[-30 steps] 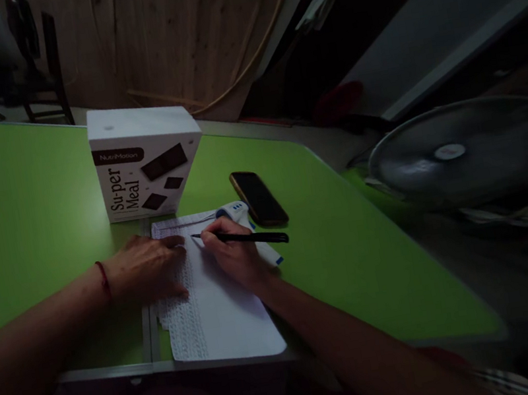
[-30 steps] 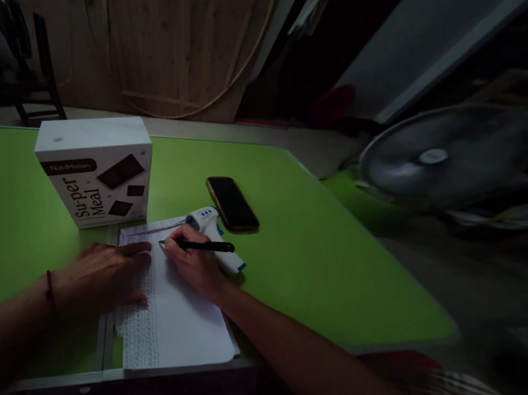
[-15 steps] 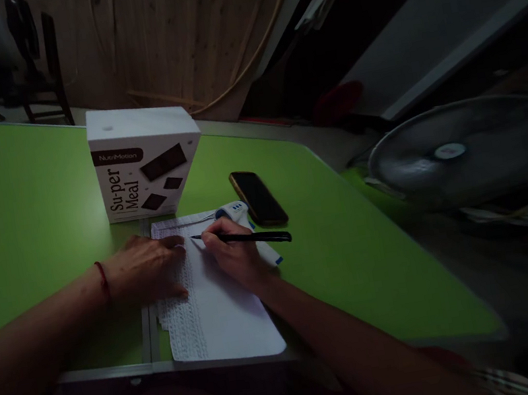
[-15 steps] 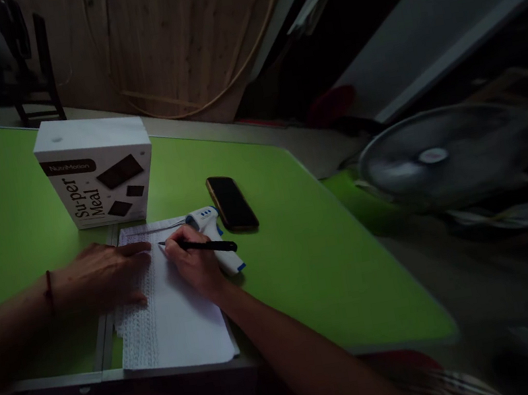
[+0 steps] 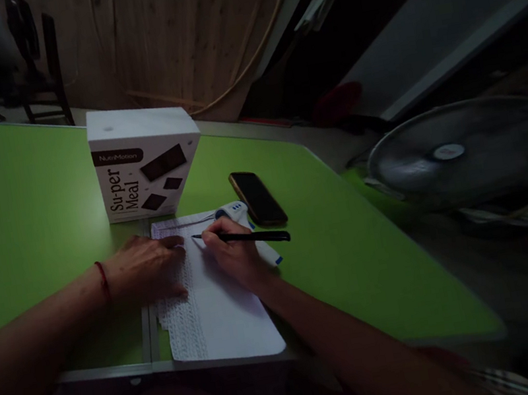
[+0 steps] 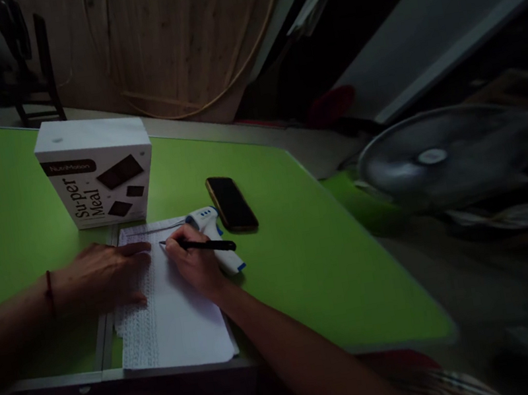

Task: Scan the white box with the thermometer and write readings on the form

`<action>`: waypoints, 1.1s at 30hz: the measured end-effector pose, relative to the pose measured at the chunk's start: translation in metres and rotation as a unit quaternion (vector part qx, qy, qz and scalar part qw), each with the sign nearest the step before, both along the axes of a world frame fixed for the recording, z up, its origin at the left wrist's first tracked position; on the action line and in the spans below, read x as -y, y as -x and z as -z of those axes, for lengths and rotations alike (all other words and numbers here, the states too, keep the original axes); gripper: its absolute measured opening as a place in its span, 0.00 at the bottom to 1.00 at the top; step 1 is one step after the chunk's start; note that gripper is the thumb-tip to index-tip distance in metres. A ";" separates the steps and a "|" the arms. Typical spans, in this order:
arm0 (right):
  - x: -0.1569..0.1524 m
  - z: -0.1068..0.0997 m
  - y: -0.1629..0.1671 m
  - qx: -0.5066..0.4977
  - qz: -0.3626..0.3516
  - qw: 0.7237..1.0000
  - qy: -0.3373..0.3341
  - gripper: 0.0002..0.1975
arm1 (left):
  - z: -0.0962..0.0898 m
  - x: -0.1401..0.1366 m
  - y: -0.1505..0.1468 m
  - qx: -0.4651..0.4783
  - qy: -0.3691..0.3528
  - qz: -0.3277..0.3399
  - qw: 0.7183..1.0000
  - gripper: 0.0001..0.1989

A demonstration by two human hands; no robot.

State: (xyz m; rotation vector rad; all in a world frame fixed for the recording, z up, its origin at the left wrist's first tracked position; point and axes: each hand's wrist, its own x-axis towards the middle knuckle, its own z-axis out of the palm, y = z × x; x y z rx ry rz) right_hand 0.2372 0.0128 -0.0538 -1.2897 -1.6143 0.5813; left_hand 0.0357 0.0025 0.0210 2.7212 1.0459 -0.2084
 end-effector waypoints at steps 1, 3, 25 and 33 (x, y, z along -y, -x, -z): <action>0.000 0.000 0.000 0.004 -0.003 1.000 -0.002 0.08 | 0.000 0.000 0.000 -0.002 0.002 -0.002 1.000 0.19; 0.000 -0.001 0.000 0.011 -0.006 1.000 -0.007 0.07 | -0.001 0.000 -0.001 -0.007 0.006 -0.004 1.000 0.19; -0.001 0.001 -0.002 0.001 0.018 1.000 -0.013 0.07 | -0.002 0.000 0.000 -0.002 0.005 -0.009 1.000 0.19; -0.001 0.001 -0.002 0.010 0.008 1.000 -0.013 0.07 | 0.000 0.000 0.000 0.002 0.001 -0.005 1.000 0.19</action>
